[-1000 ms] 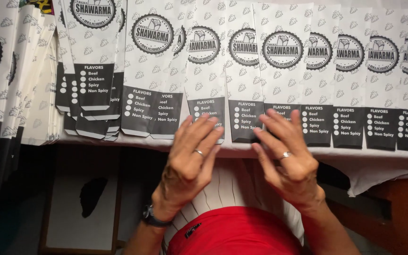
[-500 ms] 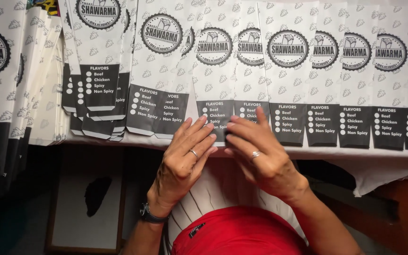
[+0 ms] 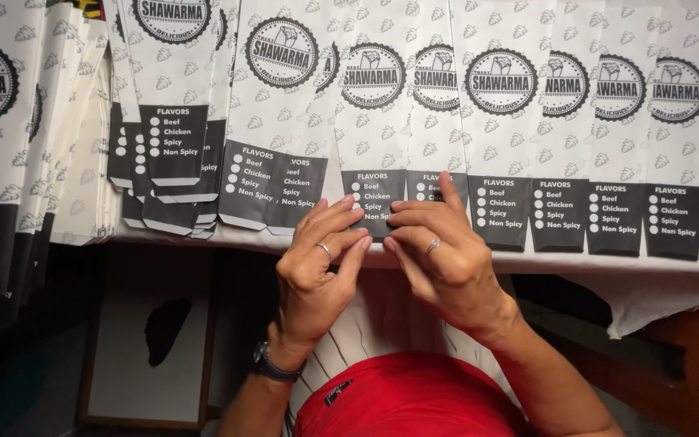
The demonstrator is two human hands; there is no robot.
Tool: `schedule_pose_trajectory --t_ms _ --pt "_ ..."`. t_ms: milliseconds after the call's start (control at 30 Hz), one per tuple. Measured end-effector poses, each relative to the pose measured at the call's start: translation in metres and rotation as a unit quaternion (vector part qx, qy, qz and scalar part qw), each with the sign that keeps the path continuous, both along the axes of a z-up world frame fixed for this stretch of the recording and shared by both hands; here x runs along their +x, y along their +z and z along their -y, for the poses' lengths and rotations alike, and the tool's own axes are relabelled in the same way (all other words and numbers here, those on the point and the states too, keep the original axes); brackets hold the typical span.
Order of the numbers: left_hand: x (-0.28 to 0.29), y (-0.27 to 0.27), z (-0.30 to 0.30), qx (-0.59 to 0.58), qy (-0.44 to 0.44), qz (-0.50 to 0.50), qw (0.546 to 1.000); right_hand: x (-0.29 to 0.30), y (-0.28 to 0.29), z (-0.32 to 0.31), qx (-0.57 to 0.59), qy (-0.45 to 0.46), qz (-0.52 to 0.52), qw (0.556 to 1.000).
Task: The person is manually assembling paper packaging for food items by aligning, folding, and applying glue to pre-printed sheets.
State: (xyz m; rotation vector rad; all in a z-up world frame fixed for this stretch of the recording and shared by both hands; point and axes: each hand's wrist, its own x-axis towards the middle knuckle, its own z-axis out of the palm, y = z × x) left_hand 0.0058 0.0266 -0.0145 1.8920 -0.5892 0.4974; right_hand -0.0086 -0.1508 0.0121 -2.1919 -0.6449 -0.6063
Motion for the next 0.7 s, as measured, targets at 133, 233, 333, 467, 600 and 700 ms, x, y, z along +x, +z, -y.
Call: schedule_pose_trajectory --t_ms 133,233,333,467,600,700 --pt "0.0 0.008 0.002 -0.009 0.02 -0.044 0.999 0.0 0.002 0.002 0.045 -0.007 -0.059 0.997" --pt "0.001 0.011 0.002 -0.006 0.013 -0.065 0.998 -0.001 0.003 0.003 0.063 -0.011 -0.094 0.994" --pt "-0.002 0.006 0.008 0.011 0.034 -0.039 0.999 -0.001 0.005 0.001 0.071 -0.013 -0.105 0.992" --pt "-0.004 0.001 0.01 0.037 0.055 -0.011 0.998 -0.001 0.005 0.0 0.068 -0.014 -0.096 0.993" --pt "-0.006 0.005 0.008 0.035 0.009 -0.013 0.999 -0.003 0.002 0.001 0.045 0.0 -0.078 0.996" --pt "-0.008 0.006 -0.001 0.036 -0.006 0.037 0.999 -0.004 -0.001 0.001 -0.003 0.007 -0.054 0.999"
